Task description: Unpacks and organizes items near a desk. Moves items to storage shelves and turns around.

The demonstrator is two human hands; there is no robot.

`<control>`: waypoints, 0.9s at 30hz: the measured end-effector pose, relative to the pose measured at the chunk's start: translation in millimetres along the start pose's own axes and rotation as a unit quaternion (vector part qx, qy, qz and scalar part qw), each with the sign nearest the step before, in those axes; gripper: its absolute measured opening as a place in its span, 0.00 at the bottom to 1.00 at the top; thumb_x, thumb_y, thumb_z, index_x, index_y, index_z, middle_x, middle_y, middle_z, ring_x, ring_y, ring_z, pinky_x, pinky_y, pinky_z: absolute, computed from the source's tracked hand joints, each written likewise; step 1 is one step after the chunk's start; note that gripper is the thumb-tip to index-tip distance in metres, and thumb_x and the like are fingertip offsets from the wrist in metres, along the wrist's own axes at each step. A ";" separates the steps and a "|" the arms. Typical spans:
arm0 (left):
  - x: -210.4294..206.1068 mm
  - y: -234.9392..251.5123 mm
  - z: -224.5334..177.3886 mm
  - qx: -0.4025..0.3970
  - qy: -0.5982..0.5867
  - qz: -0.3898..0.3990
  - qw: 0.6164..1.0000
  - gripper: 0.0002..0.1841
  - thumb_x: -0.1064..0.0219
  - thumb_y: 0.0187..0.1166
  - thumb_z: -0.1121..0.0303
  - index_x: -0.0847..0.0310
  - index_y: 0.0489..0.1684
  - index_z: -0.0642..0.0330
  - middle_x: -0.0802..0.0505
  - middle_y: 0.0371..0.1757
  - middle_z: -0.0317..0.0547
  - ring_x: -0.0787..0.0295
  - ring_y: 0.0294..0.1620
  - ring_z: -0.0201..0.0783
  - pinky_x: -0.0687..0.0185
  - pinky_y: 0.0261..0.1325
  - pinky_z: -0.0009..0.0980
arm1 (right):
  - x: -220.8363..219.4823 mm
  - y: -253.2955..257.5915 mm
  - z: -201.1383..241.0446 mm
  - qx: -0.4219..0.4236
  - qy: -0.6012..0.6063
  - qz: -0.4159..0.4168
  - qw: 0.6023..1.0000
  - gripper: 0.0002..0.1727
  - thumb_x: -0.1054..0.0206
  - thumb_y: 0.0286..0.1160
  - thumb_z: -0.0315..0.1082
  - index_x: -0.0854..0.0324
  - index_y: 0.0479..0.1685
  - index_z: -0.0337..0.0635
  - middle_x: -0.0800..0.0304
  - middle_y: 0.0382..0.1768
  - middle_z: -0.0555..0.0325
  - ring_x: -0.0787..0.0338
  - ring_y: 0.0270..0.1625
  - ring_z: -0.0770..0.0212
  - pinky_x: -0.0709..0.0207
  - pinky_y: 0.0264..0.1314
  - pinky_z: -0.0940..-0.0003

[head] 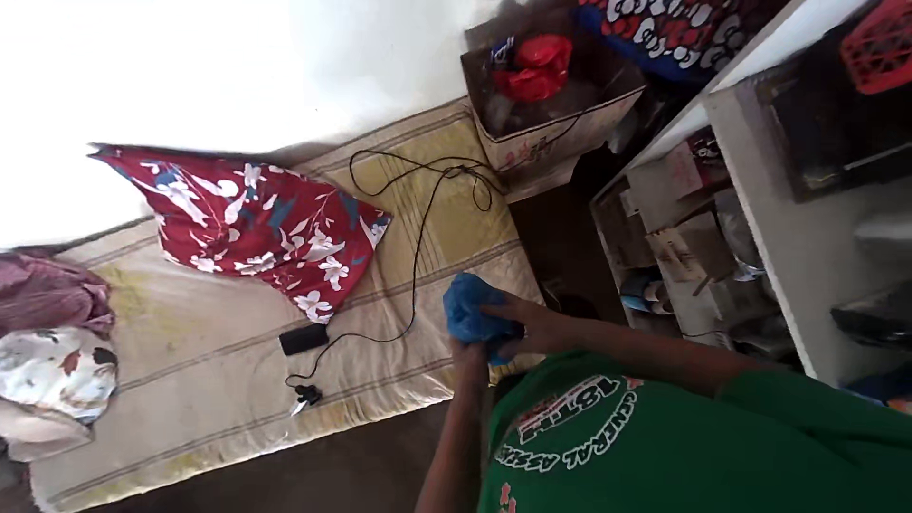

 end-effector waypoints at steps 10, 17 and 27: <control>-69.8 79.6 10.1 0.027 0.146 0.054 0.987 0.27 0.40 0.81 0.67 0.32 0.77 0.77 0.20 0.76 0.67 0.19 0.73 0.45 0.20 0.71 0.37 | 281.3 75.4 -33.7 -0.036 -0.236 -0.350 0.906 0.19 0.32 0.72 0.22 0.17 0.63 0.25 0.13 0.63 0.31 0.11 0.65 0.42 0.19 0.71 0.50; -71.8 93.0 4.8 0.035 0.210 0.020 0.977 0.21 0.43 0.83 0.70 0.23 0.69 0.76 0.12 0.65 0.64 0.12 0.63 0.44 0.18 0.66 0.38 | 359.2 231.9 -113.0 -0.046 -0.326 -0.188 0.925 0.30 0.38 0.84 0.50 0.21 0.75 0.34 0.31 0.79 0.26 0.27 0.80 0.32 0.32 0.81 0.41; -52.8 90.8 -11.0 0.000 0.245 0.012 0.970 0.21 0.42 0.83 0.69 0.22 0.69 0.75 0.13 0.66 0.65 0.12 0.64 0.50 0.18 0.68 0.43 | 339.2 259.6 -239.7 -0.424 -0.351 0.134 0.824 0.46 0.65 0.92 0.64 0.27 0.78 0.27 0.28 0.80 0.28 0.32 0.86 0.32 0.46 0.86 0.30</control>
Point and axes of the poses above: each hand's wrist, its own y-axis towards the middle knuckle, its own x-axis out of the back of the hand, z = x × y, the point moved 10 cm from there along y, towards the middle knuckle
